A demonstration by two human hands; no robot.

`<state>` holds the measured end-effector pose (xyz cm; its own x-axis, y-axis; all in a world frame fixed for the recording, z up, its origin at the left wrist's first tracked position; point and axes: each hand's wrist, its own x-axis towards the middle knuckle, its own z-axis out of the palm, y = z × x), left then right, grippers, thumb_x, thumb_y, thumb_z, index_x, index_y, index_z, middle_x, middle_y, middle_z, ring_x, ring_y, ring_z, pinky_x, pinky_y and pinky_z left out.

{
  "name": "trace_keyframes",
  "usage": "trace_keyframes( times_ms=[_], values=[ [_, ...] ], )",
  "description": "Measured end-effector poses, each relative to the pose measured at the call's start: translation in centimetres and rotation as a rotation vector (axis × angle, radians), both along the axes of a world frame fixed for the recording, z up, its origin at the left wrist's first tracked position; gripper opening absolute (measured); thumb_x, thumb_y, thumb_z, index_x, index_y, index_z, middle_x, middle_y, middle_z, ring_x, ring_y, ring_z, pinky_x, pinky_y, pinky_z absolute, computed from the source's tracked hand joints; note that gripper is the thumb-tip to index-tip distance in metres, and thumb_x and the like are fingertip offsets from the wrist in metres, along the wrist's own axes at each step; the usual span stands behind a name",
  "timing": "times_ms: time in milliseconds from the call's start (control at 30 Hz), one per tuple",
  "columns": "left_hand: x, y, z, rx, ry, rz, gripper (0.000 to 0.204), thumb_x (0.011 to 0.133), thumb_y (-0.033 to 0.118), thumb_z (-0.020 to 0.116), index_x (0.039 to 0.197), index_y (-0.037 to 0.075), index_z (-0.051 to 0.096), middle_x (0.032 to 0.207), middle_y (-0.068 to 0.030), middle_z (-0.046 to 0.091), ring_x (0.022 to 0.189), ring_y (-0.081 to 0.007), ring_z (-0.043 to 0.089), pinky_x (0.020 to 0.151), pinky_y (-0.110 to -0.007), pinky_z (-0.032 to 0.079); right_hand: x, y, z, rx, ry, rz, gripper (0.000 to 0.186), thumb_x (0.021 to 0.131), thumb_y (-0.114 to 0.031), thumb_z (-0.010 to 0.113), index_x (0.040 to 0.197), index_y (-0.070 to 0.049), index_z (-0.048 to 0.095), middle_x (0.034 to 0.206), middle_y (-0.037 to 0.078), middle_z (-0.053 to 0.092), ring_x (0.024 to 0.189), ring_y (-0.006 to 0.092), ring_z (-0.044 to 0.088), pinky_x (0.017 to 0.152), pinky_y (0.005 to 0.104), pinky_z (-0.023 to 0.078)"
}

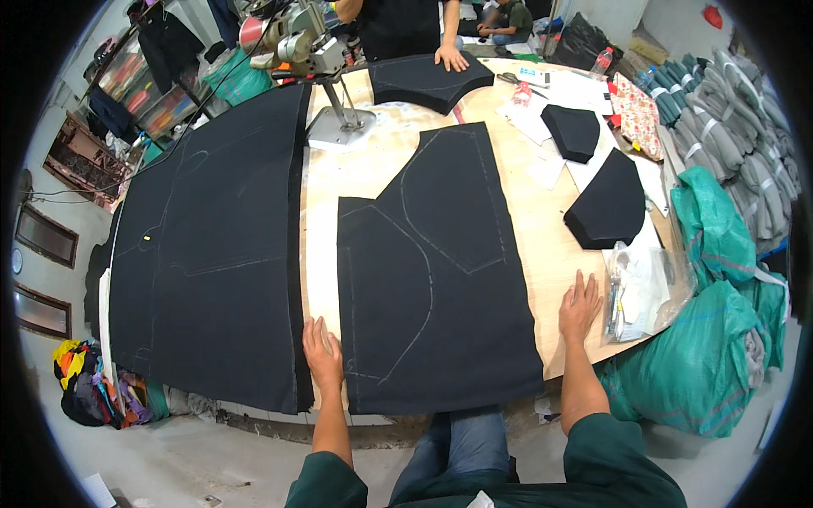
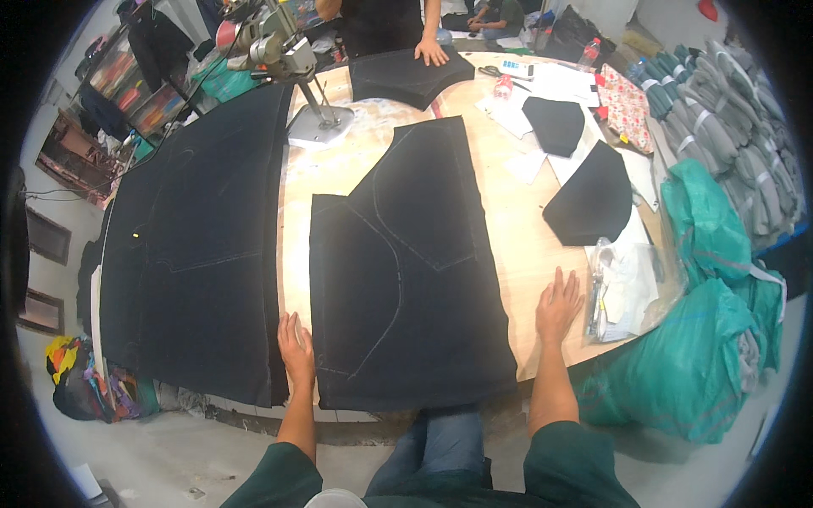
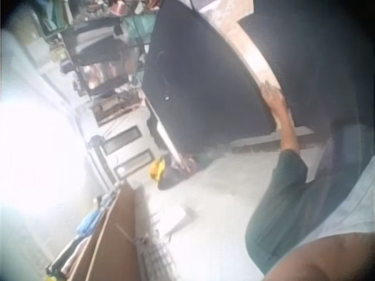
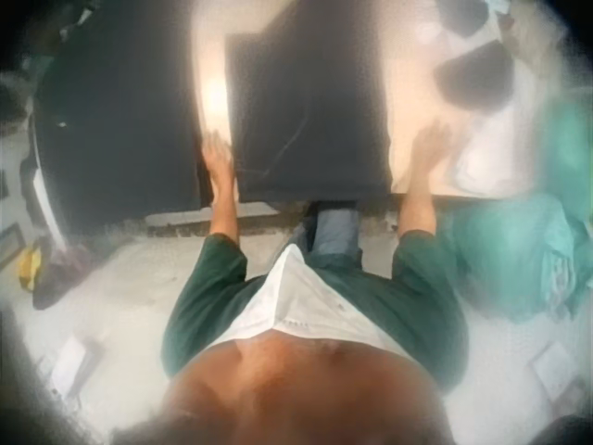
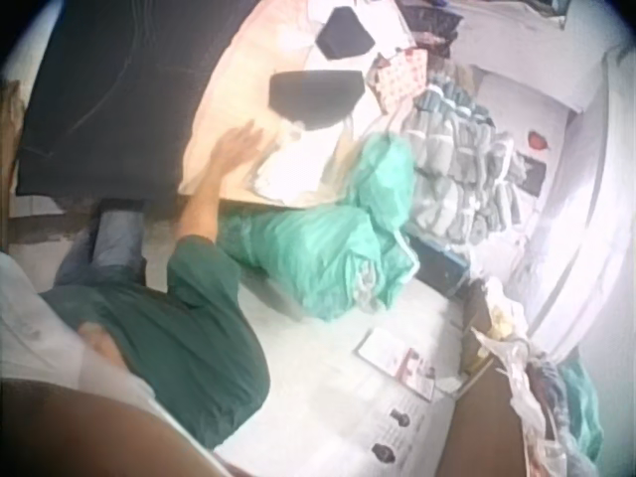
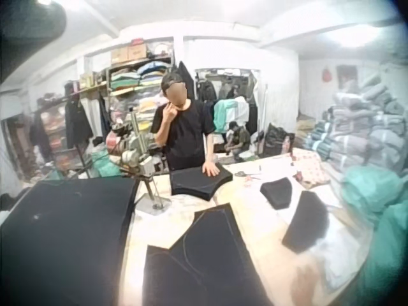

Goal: The person places a paper pattern on a large piece of black fabric and aligns it. They then use a handheld electric fabric cutter to cut the fabric along the pattern lines. The person removes the cut pieces and places them into a green sack.

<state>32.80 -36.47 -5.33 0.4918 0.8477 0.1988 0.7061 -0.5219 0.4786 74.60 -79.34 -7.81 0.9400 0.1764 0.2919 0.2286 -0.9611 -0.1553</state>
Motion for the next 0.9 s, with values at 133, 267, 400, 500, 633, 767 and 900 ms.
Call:
trace_keyframes(
  times_ms=[133, 267, 400, 500, 633, 767, 900],
  values=[
    [0.3, 0.0, 0.1, -0.011, 0.025, 0.006, 0.046, 0.111, 0.017, 0.057, 0.156, 0.009, 0.059, 0.166, -0.0148, 0.051, 0.158, -0.0366, 0.043, 0.13, -0.051, 0.037, -0.3, -0.1, 0.5, 0.022, 0.005, -0.012, 0.054, 0.113, -0.028, 0.054, 0.167, -0.023, 0.051, 0.175, 0.017, 0.043, 0.164, 0.0353, 0.036, 0.133, 0.0612, 0.024],
    [-0.1, 0.2, 0.2, -0.004, 0.031, 0.007, 0.046, 0.111, 0.016, 0.057, 0.156, 0.01, 0.058, 0.167, -0.0146, 0.051, 0.158, -0.0363, 0.043, 0.13, -0.051, 0.037, -0.7, 0.3, 0.6, 0.026, 0.015, -0.007, 0.053, 0.114, -0.029, 0.053, 0.167, -0.022, 0.052, 0.175, 0.017, 0.042, 0.163, 0.0348, 0.036, 0.134, 0.0612, 0.024],
    [-0.2, 0.2, 0.1, 0.009, 0.032, 0.005, 0.046, 0.111, 0.016, 0.057, 0.156, 0.009, 0.058, 0.166, -0.0155, 0.051, 0.158, -0.0367, 0.043, 0.13, -0.051, 0.038, -0.6, 0.7, 1.0, 0.027, 0.024, -0.012, 0.053, 0.114, -0.029, 0.054, 0.166, -0.022, 0.053, 0.175, 0.017, 0.042, 0.163, 0.0351, 0.036, 0.133, 0.0615, 0.024],
    [-0.1, 0.1, 0.2, 0.019, 0.02, -0.006, 0.046, 0.111, 0.016, 0.057, 0.156, 0.008, 0.058, 0.166, -0.0163, 0.051, 0.157, -0.0372, 0.043, 0.13, -0.051, 0.037, -0.5, 0.6, 1.4, 0.022, 0.061, -0.021, 0.054, 0.114, -0.029, 0.052, 0.167, -0.023, 0.051, 0.176, 0.016, 0.041, 0.164, 0.0343, 0.034, 0.134, 0.0601, 0.023],
    [0.3, -0.1, 0.5, 0.001, 0.03, 0.005, 0.046, 0.111, 0.016, 0.056, 0.156, 0.007, 0.058, 0.166, -0.0168, 0.051, 0.157, -0.0376, 0.043, 0.13, -0.051, 0.037, -0.6, 0.4, 1.3, 0.024, 0.052, -0.018, 0.054, 0.113, -0.029, 0.053, 0.167, -0.023, 0.052, 0.175, 0.017, 0.042, 0.164, 0.0349, 0.035, 0.133, 0.0607, 0.024],
    [0.1, 0.0, 0.3, 0.012, 0.034, 0.0, 0.046, 0.111, 0.017, 0.056, 0.156, 0.007, 0.058, 0.166, -0.0166, 0.051, 0.157, -0.0375, 0.043, 0.13, -0.05, 0.037, -0.5, 0.3, 0.9, 0.037, 0.029, 0.001, 0.055, 0.112, -0.028, 0.055, 0.167, -0.023, 0.053, 0.176, 0.017, 0.042, 0.164, 0.0354, 0.036, 0.133, 0.0624, 0.024],
    [0.3, 0.1, 0.2, 0.02, 0.026, -0.01, 0.045, 0.112, 0.017, 0.055, 0.156, 0.008, 0.059, 0.166, -0.0162, 0.051, 0.158, -0.0369, 0.043, 0.13, -0.05, 0.037, -0.4, 0.2, 0.7, 0.043, 0.025, -0.002, 0.054, 0.112, -0.028, 0.055, 0.166, -0.023, 0.053, 0.176, 0.016, 0.042, 0.164, 0.0351, 0.035, 0.133, 0.0621, 0.023]
  ],
)
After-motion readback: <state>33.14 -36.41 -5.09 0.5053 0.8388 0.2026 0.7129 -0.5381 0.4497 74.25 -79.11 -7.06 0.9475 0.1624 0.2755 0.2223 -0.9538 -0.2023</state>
